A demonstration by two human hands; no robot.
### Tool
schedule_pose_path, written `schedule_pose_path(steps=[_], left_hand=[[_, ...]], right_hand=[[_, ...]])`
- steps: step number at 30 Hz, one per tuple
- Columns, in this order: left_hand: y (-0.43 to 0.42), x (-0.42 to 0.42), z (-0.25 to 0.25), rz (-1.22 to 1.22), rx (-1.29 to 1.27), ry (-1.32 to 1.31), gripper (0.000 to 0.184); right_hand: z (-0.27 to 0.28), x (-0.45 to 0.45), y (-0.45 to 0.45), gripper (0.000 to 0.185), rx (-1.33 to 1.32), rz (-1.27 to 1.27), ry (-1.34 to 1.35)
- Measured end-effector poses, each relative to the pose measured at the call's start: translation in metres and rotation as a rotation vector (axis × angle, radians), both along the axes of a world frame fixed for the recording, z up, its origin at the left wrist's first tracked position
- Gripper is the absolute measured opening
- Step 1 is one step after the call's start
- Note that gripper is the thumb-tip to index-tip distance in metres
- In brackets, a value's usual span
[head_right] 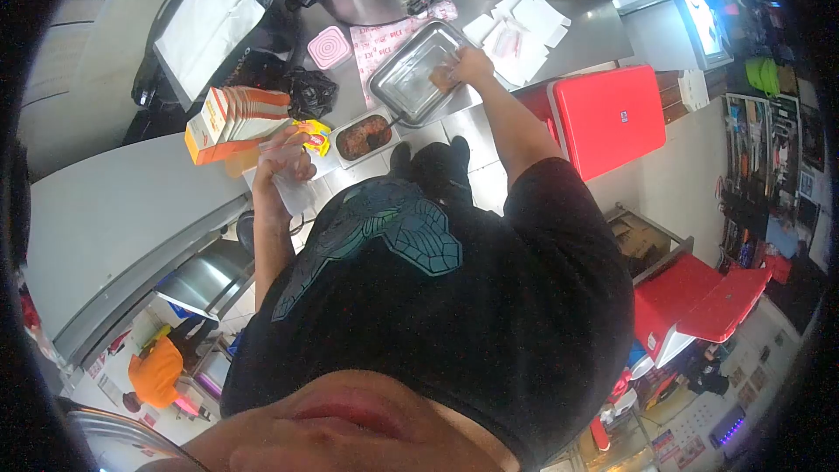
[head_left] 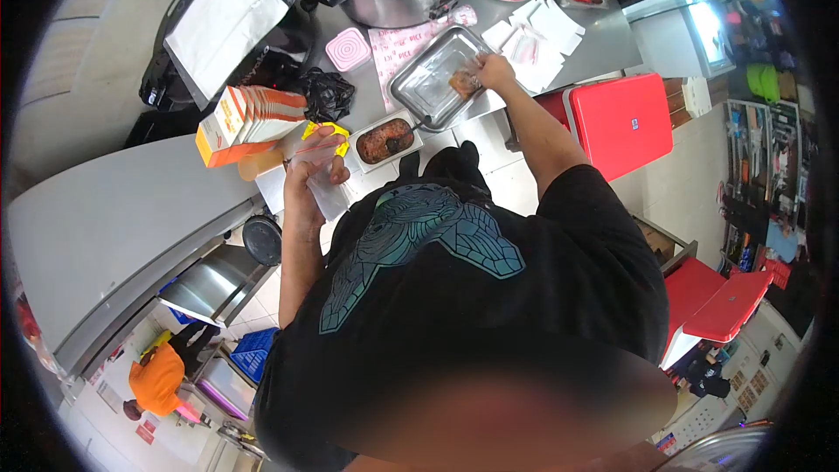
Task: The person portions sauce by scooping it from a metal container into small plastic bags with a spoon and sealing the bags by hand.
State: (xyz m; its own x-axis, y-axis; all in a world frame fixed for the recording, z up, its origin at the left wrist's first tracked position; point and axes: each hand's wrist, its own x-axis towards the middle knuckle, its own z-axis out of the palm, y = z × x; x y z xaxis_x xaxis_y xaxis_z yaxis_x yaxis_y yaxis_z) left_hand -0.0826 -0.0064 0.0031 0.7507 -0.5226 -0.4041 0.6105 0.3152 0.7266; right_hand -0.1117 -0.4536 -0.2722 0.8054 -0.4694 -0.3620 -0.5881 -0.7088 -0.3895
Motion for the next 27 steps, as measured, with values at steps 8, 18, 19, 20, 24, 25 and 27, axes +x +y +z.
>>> schedule_pose_path(steps=[8,18,19,20,24,25,27], left_hand=[[-0.007,0.004,-0.001,0.001,0.011,-0.004,0.067],[-0.010,0.008,-0.005,-0.040,-0.118,0.081,0.071],[-0.010,0.008,-0.006,-0.064,-0.177,0.118,0.073],[-0.011,0.008,-0.007,-0.083,-0.236,0.152,0.075],[-0.017,0.005,-0.001,-0.166,-0.307,0.233,0.081],[-0.018,0.005,-0.004,-0.197,-0.285,0.210,0.081],[-0.020,0.006,-0.011,-0.265,-0.244,0.167,0.081]], right_hand=[[0.068,-0.008,0.039,0.043,-0.160,0.014,0.147],[-0.022,-0.028,0.028,0.040,0.013,-0.381,-0.050],[-0.025,-0.032,0.027,0.039,0.022,-0.373,-0.130],[-0.027,-0.036,0.025,0.039,0.033,-0.360,-0.211],[0.038,-0.026,0.050,0.049,0.063,-0.326,-0.587],[0.061,-0.019,0.060,0.049,0.054,-0.317,-0.673],[0.164,-0.009,0.103,0.035,0.598,-0.409,-0.655]])
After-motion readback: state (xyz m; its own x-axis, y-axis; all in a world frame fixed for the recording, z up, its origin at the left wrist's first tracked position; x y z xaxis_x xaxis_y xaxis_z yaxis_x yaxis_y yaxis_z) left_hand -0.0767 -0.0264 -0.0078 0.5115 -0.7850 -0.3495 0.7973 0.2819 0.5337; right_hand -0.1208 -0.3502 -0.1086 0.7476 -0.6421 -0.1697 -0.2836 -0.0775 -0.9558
